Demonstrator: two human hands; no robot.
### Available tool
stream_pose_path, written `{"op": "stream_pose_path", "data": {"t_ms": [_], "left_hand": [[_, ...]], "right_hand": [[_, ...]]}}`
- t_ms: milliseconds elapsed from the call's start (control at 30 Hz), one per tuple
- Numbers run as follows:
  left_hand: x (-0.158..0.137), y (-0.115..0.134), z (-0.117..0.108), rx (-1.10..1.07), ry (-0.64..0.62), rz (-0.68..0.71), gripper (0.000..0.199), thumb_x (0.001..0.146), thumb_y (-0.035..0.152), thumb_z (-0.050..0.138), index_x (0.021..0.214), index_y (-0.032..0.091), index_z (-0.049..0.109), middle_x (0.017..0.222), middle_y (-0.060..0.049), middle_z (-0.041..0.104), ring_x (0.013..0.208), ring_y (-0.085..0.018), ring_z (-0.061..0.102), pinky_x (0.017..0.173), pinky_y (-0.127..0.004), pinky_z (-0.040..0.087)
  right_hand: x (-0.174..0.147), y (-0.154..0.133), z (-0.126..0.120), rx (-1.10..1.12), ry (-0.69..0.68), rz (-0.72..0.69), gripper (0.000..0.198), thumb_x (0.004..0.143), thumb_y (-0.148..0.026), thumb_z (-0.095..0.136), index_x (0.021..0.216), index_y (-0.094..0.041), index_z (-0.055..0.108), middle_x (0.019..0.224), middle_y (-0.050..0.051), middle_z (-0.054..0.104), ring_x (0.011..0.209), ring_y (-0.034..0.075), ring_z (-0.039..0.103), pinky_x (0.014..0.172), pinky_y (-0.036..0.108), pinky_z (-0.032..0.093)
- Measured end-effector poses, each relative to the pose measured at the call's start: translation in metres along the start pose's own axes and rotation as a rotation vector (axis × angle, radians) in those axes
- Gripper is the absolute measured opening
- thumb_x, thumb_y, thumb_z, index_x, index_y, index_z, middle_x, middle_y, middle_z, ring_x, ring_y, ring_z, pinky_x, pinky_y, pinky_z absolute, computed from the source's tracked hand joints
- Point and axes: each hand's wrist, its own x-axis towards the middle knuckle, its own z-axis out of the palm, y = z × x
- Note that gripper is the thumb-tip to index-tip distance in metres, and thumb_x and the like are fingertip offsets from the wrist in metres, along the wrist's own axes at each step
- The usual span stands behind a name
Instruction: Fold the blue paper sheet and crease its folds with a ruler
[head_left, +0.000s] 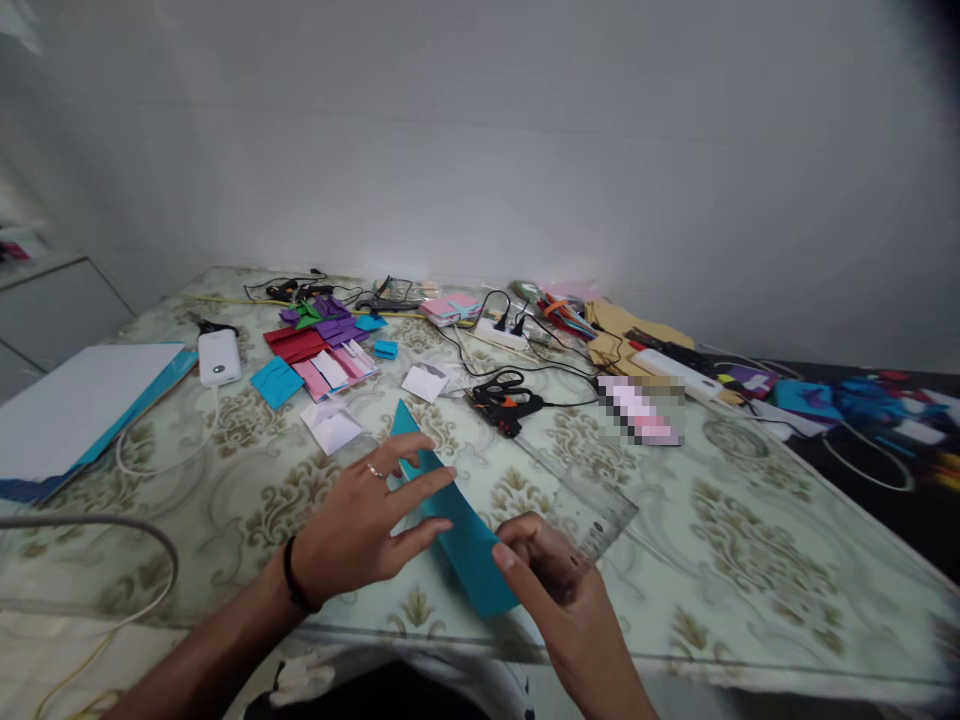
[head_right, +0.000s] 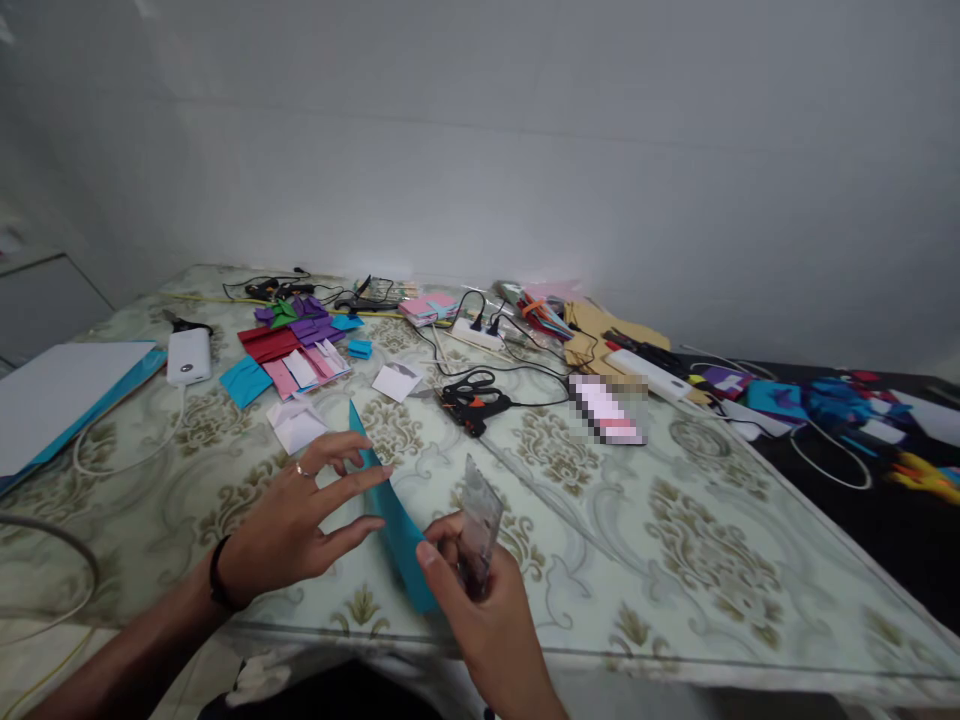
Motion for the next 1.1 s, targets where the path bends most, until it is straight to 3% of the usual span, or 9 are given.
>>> {"op": "stream_pose_path", "data": {"t_ms": [200, 333, 667, 1100], "left_hand": [[-0.005, -0.002, 0.005, 0.077, -0.042, 0.019, 0.044, 0.101, 0.030, 0.062, 0.144, 0.023, 0.053, 0.151, -0.016, 0.048, 0.134, -0.028, 0.055, 0.104, -0.045, 0.054], [-0.009, -0.002, 0.009, 0.121, -0.048, 0.023, 0.044, 0.102, 0.027, 0.059, 0.146, 0.023, 0.051, 0.153, -0.017, 0.047, 0.140, -0.029, 0.051, 0.108, -0.046, 0.052], [-0.012, -0.002, 0.011, 0.140, 0.029, 0.054, 0.041, 0.100, 0.023, 0.061, 0.141, 0.024, 0.058, 0.152, -0.016, 0.048, 0.137, -0.028, 0.053, 0.110, -0.043, 0.051], [-0.014, 0.000, 0.014, 0.096, 0.040, 0.048, 0.041, 0.100, 0.020, 0.059, 0.141, 0.022, 0.058, 0.152, -0.015, 0.046, 0.137, -0.028, 0.051, 0.112, -0.045, 0.050]], "right_hand": [[0.002, 0.003, -0.001, 0.038, -0.032, -0.002, 0.038, 0.096, -0.059, 0.061, 0.094, -0.021, 0.058, 0.068, -0.006, 0.035, 0.062, 0.014, 0.037, 0.057, 0.026, 0.034], [0.004, 0.004, -0.001, 0.061, -0.053, -0.015, 0.038, 0.098, -0.058, 0.058, 0.101, -0.021, 0.057, 0.069, -0.006, 0.035, 0.062, 0.014, 0.037, 0.057, 0.025, 0.033], [0.006, 0.008, -0.007, 0.097, -0.097, -0.103, 0.035, 0.101, -0.057, 0.054, 0.112, -0.024, 0.057, 0.073, -0.004, 0.037, 0.064, 0.014, 0.039, 0.058, 0.025, 0.035], [0.009, -0.005, -0.004, 0.067, -0.137, 0.056, 0.041, 0.098, -0.059, 0.059, 0.117, -0.022, 0.059, 0.073, -0.004, 0.038, 0.064, 0.014, 0.040, 0.057, 0.024, 0.036]]}}
